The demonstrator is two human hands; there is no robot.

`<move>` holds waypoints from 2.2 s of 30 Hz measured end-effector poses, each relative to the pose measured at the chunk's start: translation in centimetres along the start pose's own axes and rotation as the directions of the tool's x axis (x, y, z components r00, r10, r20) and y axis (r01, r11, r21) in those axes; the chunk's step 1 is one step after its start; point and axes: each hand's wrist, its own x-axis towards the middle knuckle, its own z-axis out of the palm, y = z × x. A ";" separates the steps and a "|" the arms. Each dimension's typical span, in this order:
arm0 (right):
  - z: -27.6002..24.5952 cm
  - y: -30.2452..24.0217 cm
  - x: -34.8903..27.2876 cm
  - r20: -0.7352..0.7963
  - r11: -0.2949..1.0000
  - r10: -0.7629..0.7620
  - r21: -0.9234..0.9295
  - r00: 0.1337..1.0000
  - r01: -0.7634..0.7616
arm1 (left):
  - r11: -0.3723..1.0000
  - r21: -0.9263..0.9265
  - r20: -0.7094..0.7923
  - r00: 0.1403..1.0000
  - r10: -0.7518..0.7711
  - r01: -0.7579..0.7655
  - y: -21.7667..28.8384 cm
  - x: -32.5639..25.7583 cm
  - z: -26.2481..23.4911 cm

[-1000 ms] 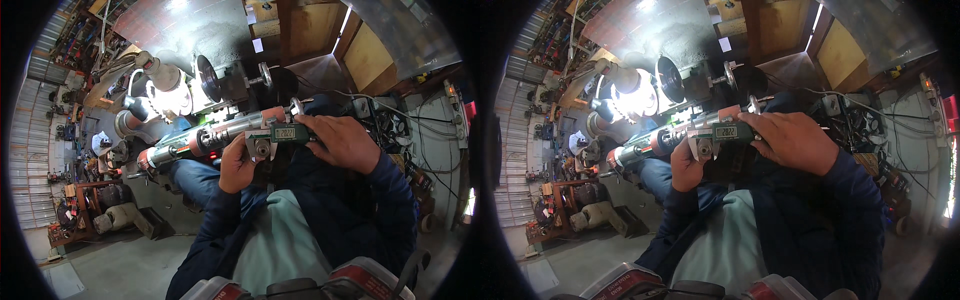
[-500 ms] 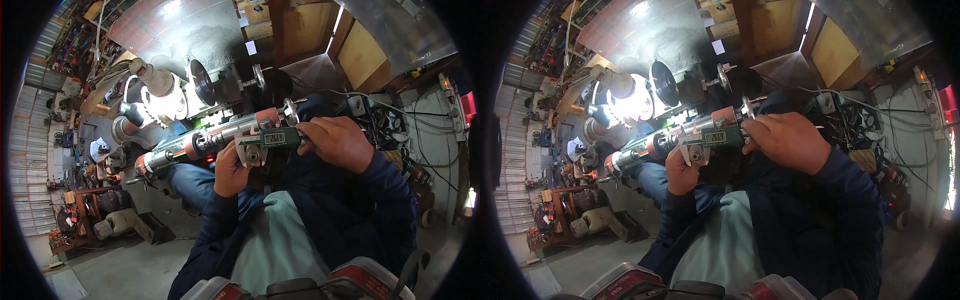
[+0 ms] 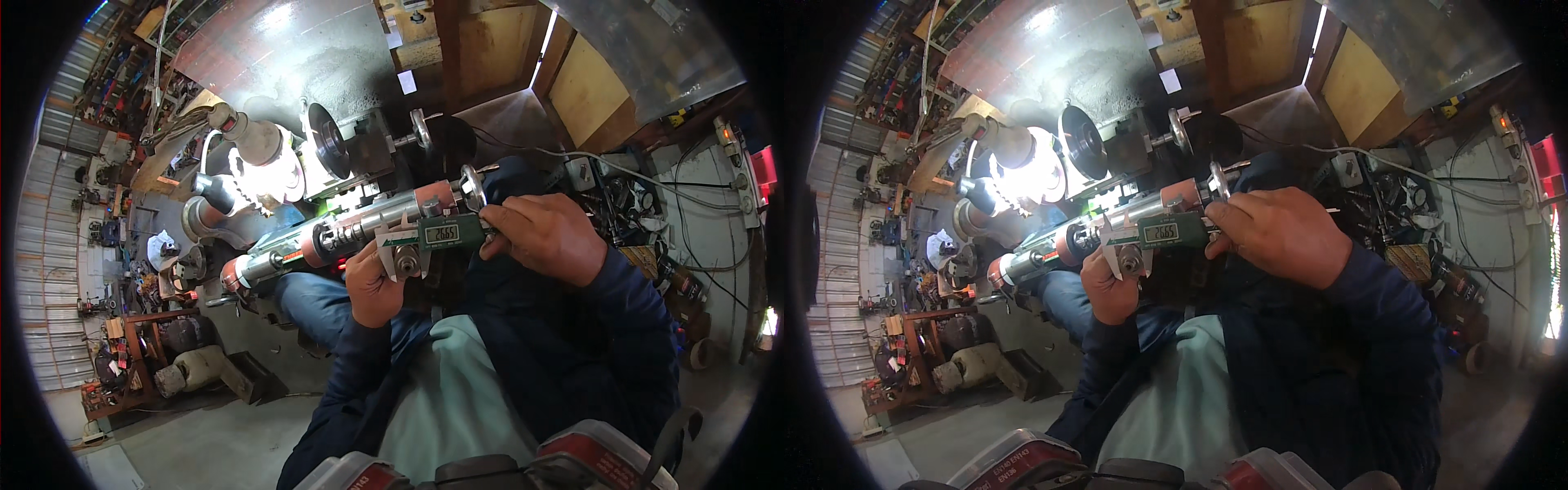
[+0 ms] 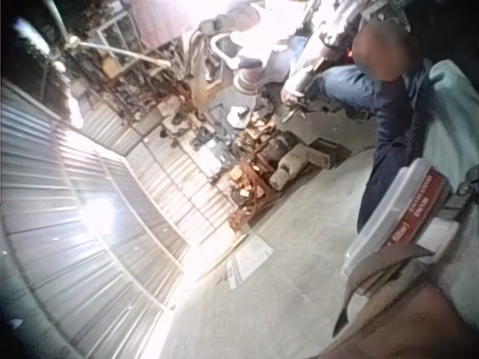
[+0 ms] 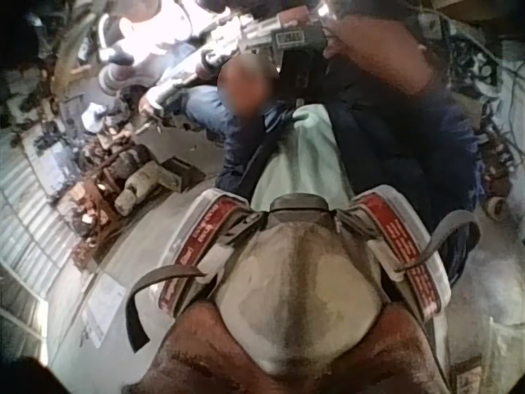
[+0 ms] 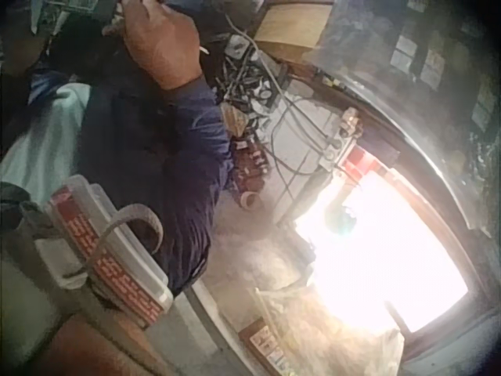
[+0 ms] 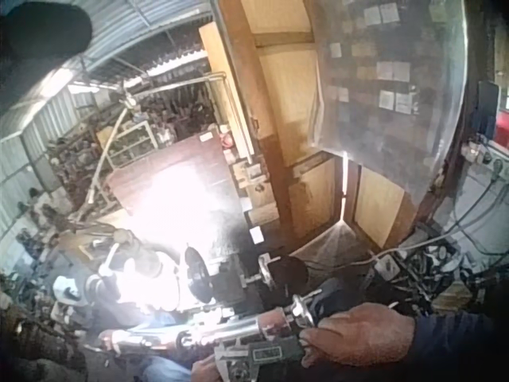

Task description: The person holds a small cylindrical engine component and measures its dimensions using digital calipers, turning the part over by hand to check different sections. The person then moves to a work station and sorts through various small metal parts in a wooden tray.

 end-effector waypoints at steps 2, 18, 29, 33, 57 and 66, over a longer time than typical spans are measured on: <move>0.3 0.0 -0.1 -0.011 1.000 0.008 -0.001 1.000 -0.008 | 1.000 -0.002 0.004 1.000 -0.022 0.022 -0.3 -0.4 -0.2; 0.7 0.0 0.4 -0.021 0.999 0.030 -0.011 0.999 -0.031 | 1.000 -0.019 -0.139 0.990 -0.022 0.019 -0.4 -0.5 0.9; 1.0 -0.1 0.5 0.006 0.999 0.033 0.026 0.999 -0.034 | 0.998 -0.058 -0.009 1.000 0.025 -0.026 -0.7 0.1 -0.5; 1.0 0.0 0.5 0.017 0.999 0.036 0.021 0.999 -0.036 | 0.999 -0.040 0.014 1.000 -0.001 0.002 -0.8 0.0 -0.8; 1.0 -0.2 0.9 -0.027 0.982 0.154 0.118 0.988 -0.150 | 0.811 -0.553 0.003 0.974 -0.228 0.191 -3.3 -1.8 1.2; 1.7 -0.4 0.9 0.025 0.962 0.230 0.148 0.973 -0.231 | 0.678 -0.709 0.051 0.972 -0.228 0.196 -3.3 -1.9 1.1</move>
